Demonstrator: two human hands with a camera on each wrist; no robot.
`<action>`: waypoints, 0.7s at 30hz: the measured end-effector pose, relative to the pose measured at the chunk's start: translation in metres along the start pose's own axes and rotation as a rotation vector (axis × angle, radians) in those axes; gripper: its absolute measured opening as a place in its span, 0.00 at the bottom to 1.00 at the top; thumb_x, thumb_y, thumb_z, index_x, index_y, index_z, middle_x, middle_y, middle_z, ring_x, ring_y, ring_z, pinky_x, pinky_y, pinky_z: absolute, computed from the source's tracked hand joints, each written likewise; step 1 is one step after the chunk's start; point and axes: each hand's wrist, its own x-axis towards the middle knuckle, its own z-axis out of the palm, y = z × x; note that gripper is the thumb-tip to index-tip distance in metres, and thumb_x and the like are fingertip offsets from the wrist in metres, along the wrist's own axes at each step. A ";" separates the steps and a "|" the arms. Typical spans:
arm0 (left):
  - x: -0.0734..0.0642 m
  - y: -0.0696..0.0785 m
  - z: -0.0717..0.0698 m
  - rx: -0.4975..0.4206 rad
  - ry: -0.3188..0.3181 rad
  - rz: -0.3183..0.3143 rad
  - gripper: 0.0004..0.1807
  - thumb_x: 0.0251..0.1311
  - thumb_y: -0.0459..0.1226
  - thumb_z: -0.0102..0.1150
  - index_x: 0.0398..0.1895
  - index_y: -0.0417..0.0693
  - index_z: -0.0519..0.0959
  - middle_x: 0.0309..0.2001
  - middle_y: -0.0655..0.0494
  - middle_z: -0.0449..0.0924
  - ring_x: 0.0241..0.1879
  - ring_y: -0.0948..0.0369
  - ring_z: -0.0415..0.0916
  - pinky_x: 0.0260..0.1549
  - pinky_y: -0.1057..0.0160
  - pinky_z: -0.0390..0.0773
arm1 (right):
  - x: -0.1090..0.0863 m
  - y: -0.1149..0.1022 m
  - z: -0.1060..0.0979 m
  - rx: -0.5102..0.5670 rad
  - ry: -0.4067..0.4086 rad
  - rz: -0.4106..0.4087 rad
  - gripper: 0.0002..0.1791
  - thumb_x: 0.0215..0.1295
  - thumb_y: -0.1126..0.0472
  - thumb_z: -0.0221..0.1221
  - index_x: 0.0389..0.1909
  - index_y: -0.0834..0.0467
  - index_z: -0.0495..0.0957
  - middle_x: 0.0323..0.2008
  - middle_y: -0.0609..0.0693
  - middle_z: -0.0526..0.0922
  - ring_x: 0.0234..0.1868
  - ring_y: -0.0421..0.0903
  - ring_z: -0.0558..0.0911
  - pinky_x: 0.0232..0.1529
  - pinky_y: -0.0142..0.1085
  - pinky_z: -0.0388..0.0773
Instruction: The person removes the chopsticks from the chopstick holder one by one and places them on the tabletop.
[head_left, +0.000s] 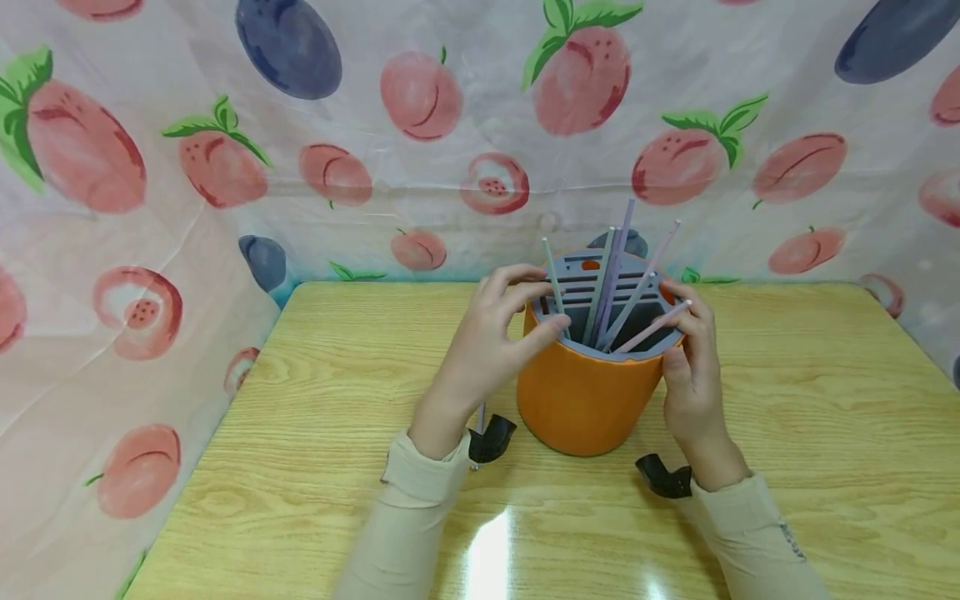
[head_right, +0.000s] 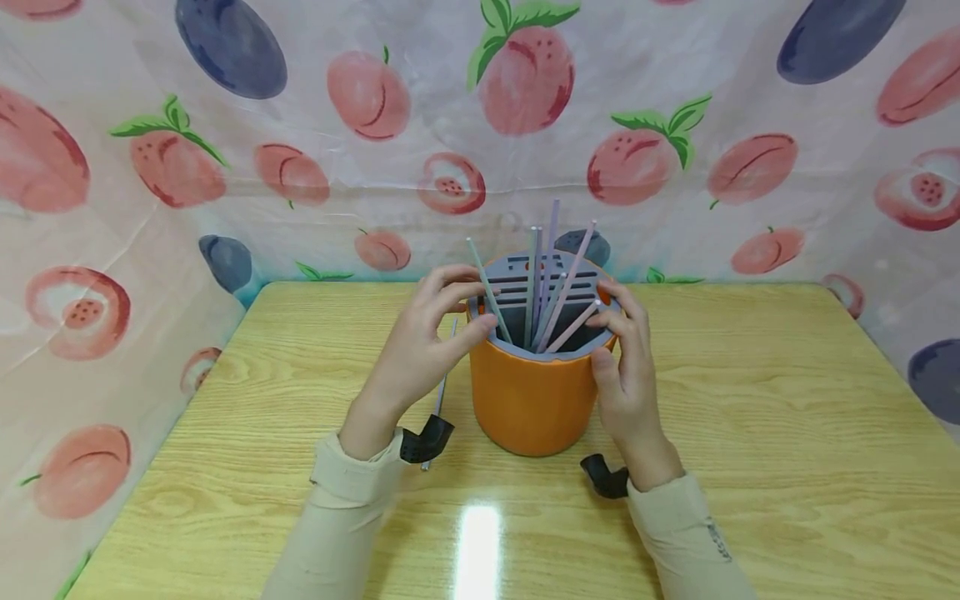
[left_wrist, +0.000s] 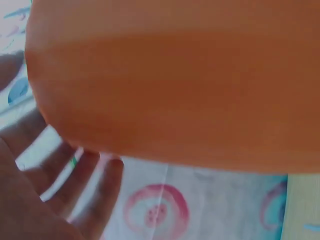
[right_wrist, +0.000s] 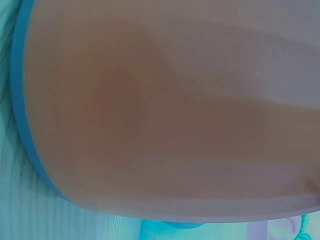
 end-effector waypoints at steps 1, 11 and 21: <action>0.000 0.002 0.001 0.021 0.001 -0.004 0.17 0.58 0.47 0.55 0.44 0.48 0.77 0.54 0.59 0.65 0.54 0.64 0.59 0.50 0.65 0.65 | 0.000 0.000 0.000 0.002 0.001 -0.001 0.29 0.66 0.47 0.44 0.40 0.75 0.63 0.58 0.69 0.57 0.61 0.61 0.53 0.60 0.42 0.54; -0.001 0.016 0.007 0.103 0.033 -0.072 0.10 0.62 0.46 0.49 0.31 0.52 0.77 0.51 0.62 0.69 0.53 0.61 0.58 0.50 0.63 0.63 | -0.001 0.001 0.000 0.022 0.005 0.005 0.28 0.66 0.47 0.45 0.39 0.73 0.64 0.58 0.69 0.57 0.61 0.61 0.54 0.59 0.42 0.56; 0.000 0.027 0.004 0.058 0.048 0.055 0.07 0.62 0.42 0.50 0.34 0.49 0.75 0.39 0.62 0.73 0.45 0.63 0.63 0.46 0.68 0.64 | 0.000 -0.002 -0.001 -0.005 -0.004 0.024 0.28 0.67 0.47 0.44 0.39 0.73 0.63 0.58 0.69 0.57 0.61 0.60 0.54 0.58 0.39 0.56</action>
